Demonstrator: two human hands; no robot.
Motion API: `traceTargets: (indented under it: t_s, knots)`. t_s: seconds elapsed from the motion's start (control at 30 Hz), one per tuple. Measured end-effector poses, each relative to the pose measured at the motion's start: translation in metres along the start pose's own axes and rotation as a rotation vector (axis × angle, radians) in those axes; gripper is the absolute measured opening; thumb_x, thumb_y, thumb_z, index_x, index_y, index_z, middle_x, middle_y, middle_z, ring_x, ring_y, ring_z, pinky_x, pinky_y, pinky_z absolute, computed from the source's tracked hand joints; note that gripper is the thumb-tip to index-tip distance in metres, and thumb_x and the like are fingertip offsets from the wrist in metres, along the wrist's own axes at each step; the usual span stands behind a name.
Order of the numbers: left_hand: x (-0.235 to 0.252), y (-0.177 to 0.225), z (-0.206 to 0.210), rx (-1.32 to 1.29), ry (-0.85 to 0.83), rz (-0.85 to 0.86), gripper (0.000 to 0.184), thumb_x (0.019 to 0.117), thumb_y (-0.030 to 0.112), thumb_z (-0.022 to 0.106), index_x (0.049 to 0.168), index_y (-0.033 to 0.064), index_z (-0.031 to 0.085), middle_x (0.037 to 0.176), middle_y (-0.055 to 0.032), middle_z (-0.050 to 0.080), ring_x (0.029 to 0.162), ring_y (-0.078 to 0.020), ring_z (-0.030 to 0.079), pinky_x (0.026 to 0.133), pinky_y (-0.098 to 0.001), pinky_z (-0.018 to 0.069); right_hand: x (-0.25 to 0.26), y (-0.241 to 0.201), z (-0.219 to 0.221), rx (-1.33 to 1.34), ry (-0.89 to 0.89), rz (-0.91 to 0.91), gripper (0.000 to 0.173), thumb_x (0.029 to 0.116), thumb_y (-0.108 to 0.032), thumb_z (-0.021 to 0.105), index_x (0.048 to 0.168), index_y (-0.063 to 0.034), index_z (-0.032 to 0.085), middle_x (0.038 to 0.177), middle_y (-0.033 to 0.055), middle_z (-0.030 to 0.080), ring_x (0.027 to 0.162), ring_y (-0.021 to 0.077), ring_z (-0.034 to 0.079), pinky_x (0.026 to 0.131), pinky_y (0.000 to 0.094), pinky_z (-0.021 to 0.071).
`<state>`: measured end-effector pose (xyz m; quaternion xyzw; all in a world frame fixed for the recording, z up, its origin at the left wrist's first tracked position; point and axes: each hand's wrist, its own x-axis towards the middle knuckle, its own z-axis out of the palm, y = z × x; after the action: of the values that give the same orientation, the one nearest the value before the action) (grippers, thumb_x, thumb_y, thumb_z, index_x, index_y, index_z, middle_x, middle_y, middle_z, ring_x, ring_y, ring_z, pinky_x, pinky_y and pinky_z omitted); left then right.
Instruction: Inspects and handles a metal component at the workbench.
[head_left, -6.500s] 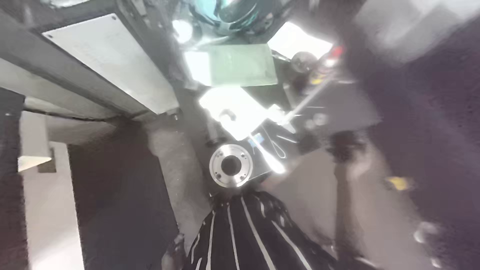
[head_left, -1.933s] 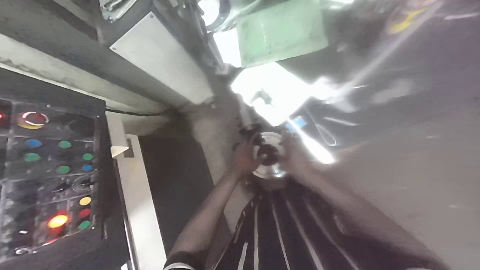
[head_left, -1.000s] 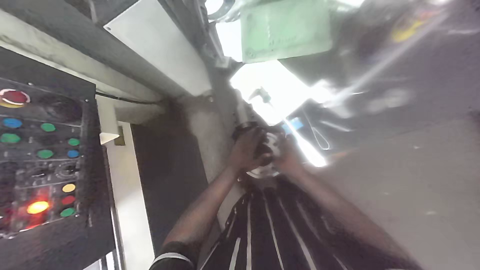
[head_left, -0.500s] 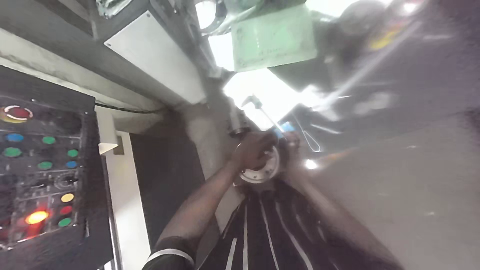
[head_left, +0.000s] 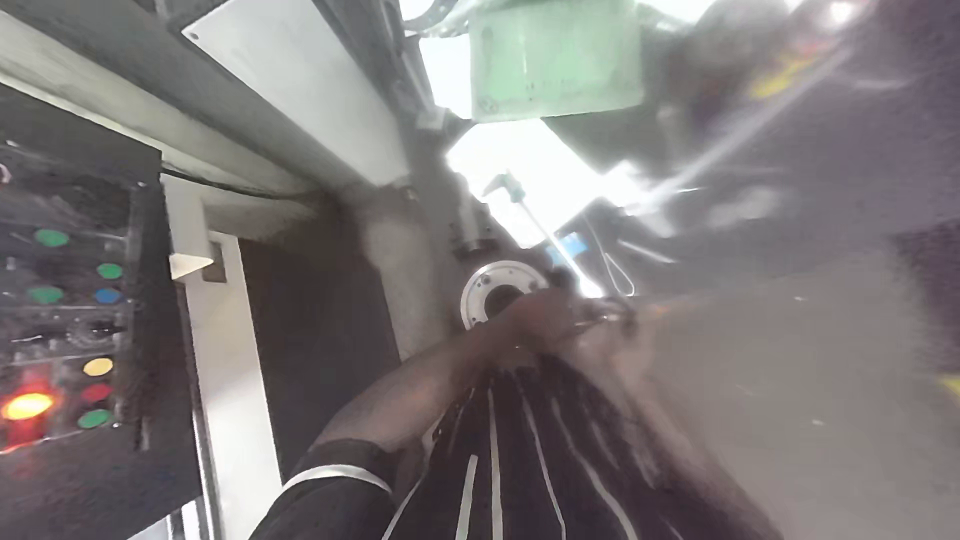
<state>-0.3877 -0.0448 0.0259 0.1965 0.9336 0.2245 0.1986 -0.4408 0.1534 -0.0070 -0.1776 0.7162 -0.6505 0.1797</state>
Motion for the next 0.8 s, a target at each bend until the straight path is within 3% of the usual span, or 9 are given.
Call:
traceTargets:
  t_s: [0.07, 0.13, 0.2, 0.27, 0.47, 0.57, 0.63, 0.7, 0.8]
  knots:
    - [-0.003, 0.009, 0.010, 0.002, -0.038, 0.041, 0.049, 0.1056, 0.050, 0.044, 0.097, 0.0132, 0.075, 0.091, -0.0052, 0.072, 0.094, -0.0235, 0.068, 0.098, -0.0498, 0.0493, -0.015, -0.001, -0.004, -0.043, -0.033, 0.044, 0.036, 0.1014, -0.005, 0.056, 0.136, 0.0035, 0.053, 0.116, 0.0081, 0.071, 0.100, 0.0131, 0.070, 0.090, 0.0336, 0.0599]
    - [-0.011, 0.020, 0.012, 0.010, -0.060, 0.090, 0.050, 0.1068, 0.046, 0.043, 0.095, 0.0089, 0.075, 0.097, -0.0093, 0.073, 0.099, -0.0277, 0.068, 0.100, -0.0517, 0.0489, -0.024, 0.005, -0.004, -0.045, -0.061, 0.068, 0.035, 0.1002, -0.005, 0.057, 0.134, 0.0028, 0.056, 0.114, 0.0093, 0.071, 0.098, 0.0154, 0.070, 0.089, 0.0359, 0.0605]
    - [-0.019, 0.030, 0.014, -0.009, -0.106, 0.121, 0.059, 0.1077, 0.047, 0.039, 0.082, 0.0042, 0.070, 0.081, -0.0126, 0.069, 0.088, -0.0318, 0.069, 0.095, -0.0550, 0.0500, -0.032, 0.009, -0.003, -0.030, -0.066, 0.079, 0.035, 0.0996, -0.005, 0.058, 0.134, 0.0038, 0.056, 0.113, 0.0104, 0.072, 0.099, 0.0167, 0.071, 0.089, 0.0368, 0.0605]
    - [-0.030, 0.038, 0.020, -0.018, -0.131, 0.125, 0.063, 0.1080, 0.049, 0.036, 0.079, 0.0028, 0.068, 0.075, -0.0146, 0.068, 0.084, -0.0346, 0.069, 0.093, -0.0579, 0.0504, -0.038, 0.008, -0.001, -0.039, -0.073, 0.088, 0.035, 0.1003, -0.006, 0.059, 0.134, 0.0039, 0.055, 0.113, 0.0102, 0.072, 0.099, 0.0158, 0.070, 0.089, 0.0356, 0.0600]
    - [-0.076, 0.054, 0.024, -0.120, -0.260, -0.019, 0.060, 0.1056, 0.051, 0.043, 0.093, -0.0002, 0.071, 0.090, -0.0217, 0.070, 0.095, -0.0424, 0.068, 0.086, -0.0651, 0.0520, -0.052, -0.011, 0.011, -0.164, -0.102, 0.139, 0.036, 0.0999, -0.010, 0.062, 0.134, 0.0030, 0.057, 0.116, 0.0111, 0.071, 0.102, 0.0130, 0.070, 0.090, 0.0313, 0.0598]
    - [-0.112, 0.042, 0.039, -0.100, -0.254, -0.016, 0.064, 0.1075, 0.051, 0.036, 0.092, -0.0001, 0.071, 0.091, -0.0207, 0.070, 0.096, -0.0407, 0.068, 0.089, -0.0626, 0.0512, -0.060, -0.018, 0.020, -0.195, -0.097, 0.159, 0.039, 0.1014, -0.016, 0.062, 0.136, 0.0004, 0.057, 0.119, 0.0114, 0.071, 0.105, 0.0143, 0.070, 0.093, 0.0327, 0.0595]
    - [-0.147, 0.029, 0.049, -0.092, -0.071, -0.005, 0.058, 0.1088, 0.045, 0.036, 0.091, 0.0026, 0.071, 0.088, -0.0174, 0.070, 0.092, -0.0369, 0.069, 0.087, -0.0598, 0.0528, -0.065, -0.022, 0.028, -0.196, -0.077, 0.133, 0.037, 0.1013, -0.017, 0.063, 0.134, -0.0005, 0.059, 0.118, 0.0106, 0.071, 0.105, 0.0150, 0.070, 0.093, 0.0341, 0.0595]
    - [-0.183, 0.019, 0.064, -0.062, 0.303, -0.043, 0.055, 0.1085, 0.044, 0.034, 0.087, 0.0105, 0.072, 0.084, -0.0099, 0.072, 0.087, -0.0284, 0.071, 0.083, -0.0529, 0.0569, -0.071, -0.034, 0.037, -0.205, -0.062, 0.089, 0.032, 0.0997, -0.014, 0.065, 0.129, 0.0000, 0.062, 0.117, 0.0099, 0.071, 0.103, 0.0146, 0.071, 0.092, 0.0340, 0.0602]
    - [-0.210, 0.034, 0.057, -0.255, 0.751, -0.329, 0.052, 0.1042, 0.038, 0.040, 0.081, 0.0039, 0.071, 0.080, -0.0137, 0.070, 0.082, -0.0292, 0.070, 0.077, -0.0519, 0.0565, -0.077, -0.063, 0.061, -0.183, -0.201, 0.078, 0.031, 0.0975, -0.009, 0.065, 0.127, -0.0014, 0.063, 0.117, 0.0085, 0.071, 0.102, 0.0148, 0.070, 0.090, 0.0344, 0.0607]
